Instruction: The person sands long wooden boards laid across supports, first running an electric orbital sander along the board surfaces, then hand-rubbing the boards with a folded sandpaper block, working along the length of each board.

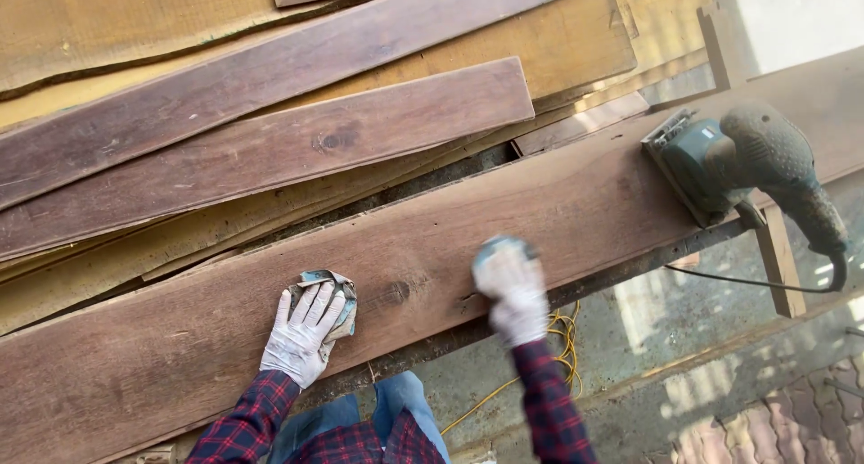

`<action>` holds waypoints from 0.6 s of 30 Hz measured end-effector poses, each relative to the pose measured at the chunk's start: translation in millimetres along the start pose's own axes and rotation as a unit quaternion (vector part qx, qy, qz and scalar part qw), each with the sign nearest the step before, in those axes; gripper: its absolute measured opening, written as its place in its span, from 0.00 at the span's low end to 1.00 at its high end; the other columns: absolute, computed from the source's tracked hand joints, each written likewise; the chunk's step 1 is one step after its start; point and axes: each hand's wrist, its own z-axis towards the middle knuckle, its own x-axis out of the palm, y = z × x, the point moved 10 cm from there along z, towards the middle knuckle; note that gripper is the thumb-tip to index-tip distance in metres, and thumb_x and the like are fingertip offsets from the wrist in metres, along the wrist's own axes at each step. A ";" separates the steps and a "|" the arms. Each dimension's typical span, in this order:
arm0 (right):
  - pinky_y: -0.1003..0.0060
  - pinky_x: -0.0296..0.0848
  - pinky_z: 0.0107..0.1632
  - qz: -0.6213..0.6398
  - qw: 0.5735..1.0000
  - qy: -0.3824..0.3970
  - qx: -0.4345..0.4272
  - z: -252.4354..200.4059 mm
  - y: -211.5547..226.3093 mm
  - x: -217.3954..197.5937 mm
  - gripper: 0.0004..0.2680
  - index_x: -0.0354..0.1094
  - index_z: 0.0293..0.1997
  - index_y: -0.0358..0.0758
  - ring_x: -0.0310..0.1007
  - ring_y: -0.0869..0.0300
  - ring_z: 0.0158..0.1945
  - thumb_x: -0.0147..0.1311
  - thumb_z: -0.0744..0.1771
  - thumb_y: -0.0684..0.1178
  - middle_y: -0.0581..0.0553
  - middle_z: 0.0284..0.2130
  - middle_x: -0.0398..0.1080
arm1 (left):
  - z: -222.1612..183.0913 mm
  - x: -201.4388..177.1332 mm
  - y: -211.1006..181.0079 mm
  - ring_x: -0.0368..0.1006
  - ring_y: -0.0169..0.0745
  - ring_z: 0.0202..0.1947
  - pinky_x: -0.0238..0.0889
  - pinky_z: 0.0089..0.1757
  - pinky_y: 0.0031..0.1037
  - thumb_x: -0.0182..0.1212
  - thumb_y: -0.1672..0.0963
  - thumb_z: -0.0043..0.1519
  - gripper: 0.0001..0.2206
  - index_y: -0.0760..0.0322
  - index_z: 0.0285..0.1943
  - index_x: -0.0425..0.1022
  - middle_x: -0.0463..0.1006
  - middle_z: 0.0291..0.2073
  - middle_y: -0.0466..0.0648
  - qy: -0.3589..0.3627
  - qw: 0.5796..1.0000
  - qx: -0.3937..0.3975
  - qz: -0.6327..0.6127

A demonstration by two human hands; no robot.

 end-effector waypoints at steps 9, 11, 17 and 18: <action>0.43 0.44 0.75 -0.096 0.950 -0.153 0.254 -5.4 -187.3 -91.7 0.18 0.68 0.68 0.41 0.52 0.45 0.76 0.54 0.68 0.41 0.37 0.72 0.59 | 148.5 -74.0 -173.1 0.64 0.54 0.65 0.49 0.64 0.52 0.71 0.58 0.40 0.38 0.67 0.65 0.67 0.69 0.64 0.57 -0.093 0.970 0.207 -0.088; 0.43 0.43 0.77 -0.105 0.949 -0.160 0.250 -7.6 -189.0 -89.5 0.17 0.67 0.68 0.42 0.52 0.46 0.77 0.54 0.69 0.42 0.39 0.72 0.58 | 202.3 -69.0 -236.6 0.60 0.50 0.68 0.46 0.68 0.48 0.71 0.56 0.44 0.39 0.63 0.70 0.64 0.67 0.67 0.54 -0.146 0.947 0.253 -0.133; 0.44 0.43 0.76 -0.089 0.952 -0.149 0.254 -9.6 -189.9 -90.0 0.17 0.67 0.69 0.43 0.52 0.46 0.77 0.54 0.70 0.42 0.39 0.72 0.59 | 178.0 -65.2 -218.7 0.60 0.49 0.70 0.46 0.69 0.47 0.67 0.59 0.48 0.36 0.60 0.71 0.64 0.67 0.69 0.51 -0.149 0.943 0.265 -0.135; 0.44 0.43 0.76 -0.084 0.952 -0.152 0.252 -8.5 -191.6 -88.7 0.17 0.67 0.69 0.43 0.52 0.46 0.77 0.54 0.70 0.42 0.39 0.72 0.59 | 150.8 -82.7 -193.4 0.60 0.49 0.70 0.46 0.69 0.47 0.67 0.59 0.48 0.36 0.60 0.71 0.64 0.67 0.69 0.51 -0.149 0.944 0.263 -0.129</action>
